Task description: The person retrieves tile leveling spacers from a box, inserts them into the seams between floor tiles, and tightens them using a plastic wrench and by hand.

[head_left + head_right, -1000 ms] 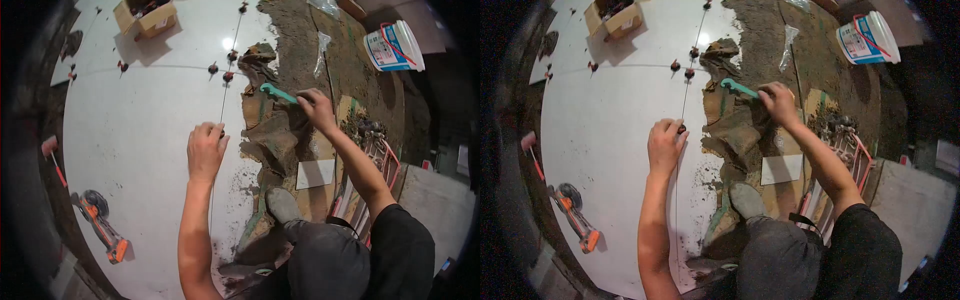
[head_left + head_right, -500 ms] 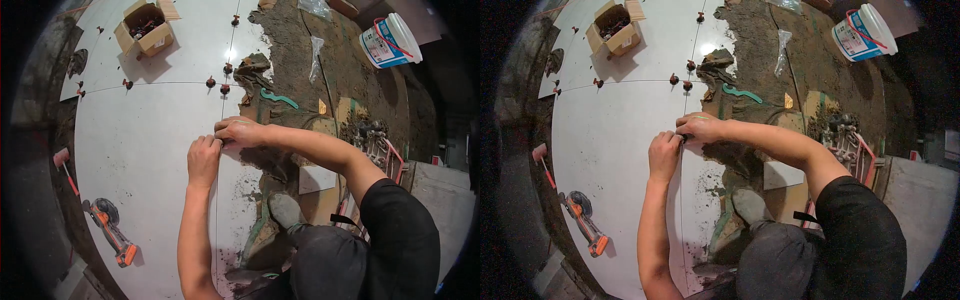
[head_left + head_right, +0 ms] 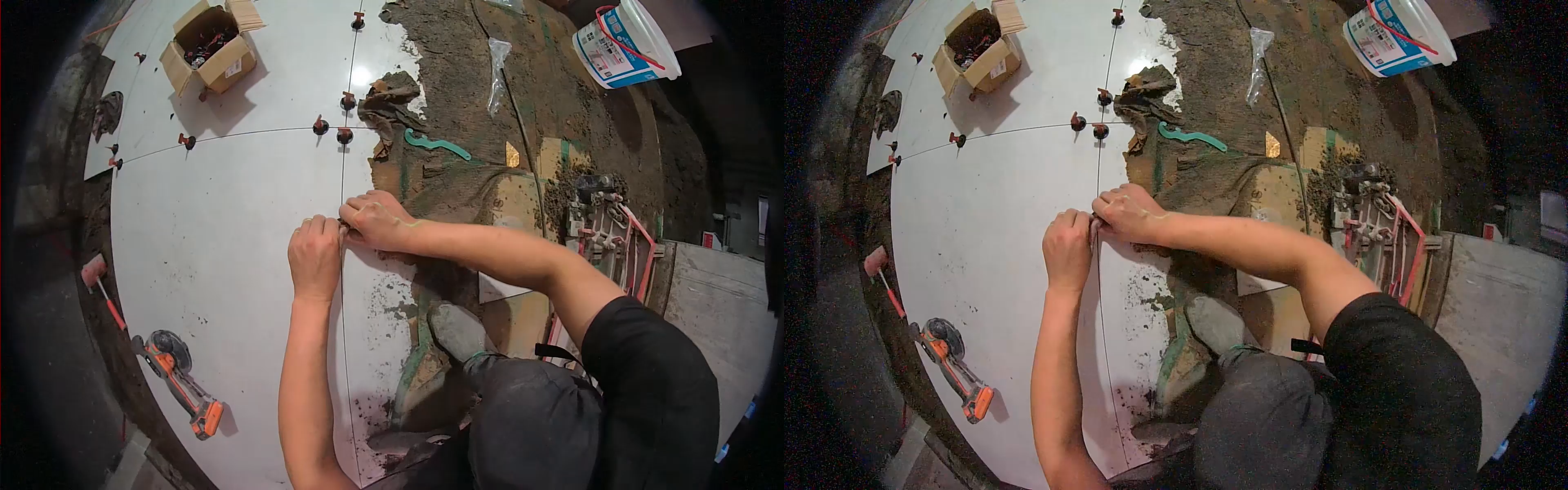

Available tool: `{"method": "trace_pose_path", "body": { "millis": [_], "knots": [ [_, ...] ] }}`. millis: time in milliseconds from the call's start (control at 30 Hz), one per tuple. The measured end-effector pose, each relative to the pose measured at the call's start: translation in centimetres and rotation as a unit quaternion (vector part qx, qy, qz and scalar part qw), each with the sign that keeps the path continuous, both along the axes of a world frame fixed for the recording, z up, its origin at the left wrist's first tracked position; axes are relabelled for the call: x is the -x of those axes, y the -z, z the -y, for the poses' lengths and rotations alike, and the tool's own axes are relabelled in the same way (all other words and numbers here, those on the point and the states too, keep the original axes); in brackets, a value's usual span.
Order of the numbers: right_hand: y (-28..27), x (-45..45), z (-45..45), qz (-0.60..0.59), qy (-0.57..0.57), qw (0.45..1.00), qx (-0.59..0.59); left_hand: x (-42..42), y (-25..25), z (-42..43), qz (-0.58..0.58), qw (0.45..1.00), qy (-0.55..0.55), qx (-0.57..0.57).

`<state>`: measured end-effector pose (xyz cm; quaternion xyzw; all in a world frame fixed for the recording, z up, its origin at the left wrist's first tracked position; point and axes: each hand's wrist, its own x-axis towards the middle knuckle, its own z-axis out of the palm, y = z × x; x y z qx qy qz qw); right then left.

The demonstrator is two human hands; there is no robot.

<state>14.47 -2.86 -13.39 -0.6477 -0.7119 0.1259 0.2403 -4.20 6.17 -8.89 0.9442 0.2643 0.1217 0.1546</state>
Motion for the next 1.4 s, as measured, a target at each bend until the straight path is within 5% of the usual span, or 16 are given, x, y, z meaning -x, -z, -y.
{"method": "trace_pose_path", "body": {
  "millis": [100,300,567,600,767,967,1133,1233,1400],
  "knots": [
    [0.2,0.7,-0.4,0.006,0.019,0.999,0.034,0.1,0.4,-0.5,0.014,0.999,0.030,-0.013],
    [0.9,5.9,0.8,-0.016,0.233,0.971,0.049,0.5,0.9,-0.2,0.042,0.999,0.020,0.010],
    [-3.4,-4.2,0.8,-0.035,-0.056,0.997,0.051,0.4,0.8,0.0,0.063,0.998,0.009,0.025],
    [-4.9,-6.4,1.4,0.025,-0.063,0.997,-0.037,0.4,0.6,0.1,0.074,0.996,0.006,0.038],
    [-4.5,-16.2,5.8,0.123,0.249,0.956,0.089,4.7,1.8,-1.5,0.103,0.985,-0.080,0.112],
    [-3.6,-19.0,6.1,0.095,0.214,0.962,0.140,7.2,2.0,-0.5,0.074,0.972,-0.154,0.163],
    [-8.0,-14.7,4.0,-0.122,0.152,0.966,0.170,7.3,2.0,0.5,0.096,0.948,-0.213,0.216],
    [-6.7,-10.9,2.4,-0.158,0.011,0.976,0.150,5.9,1.4,1.6,0.114,0.929,-0.237,0.259],
    [-4.7,-4.5,1.1,-0.088,0.074,0.973,0.202,4.5,0.1,2.3,0.097,0.944,-0.190,0.253]
  ]
}}
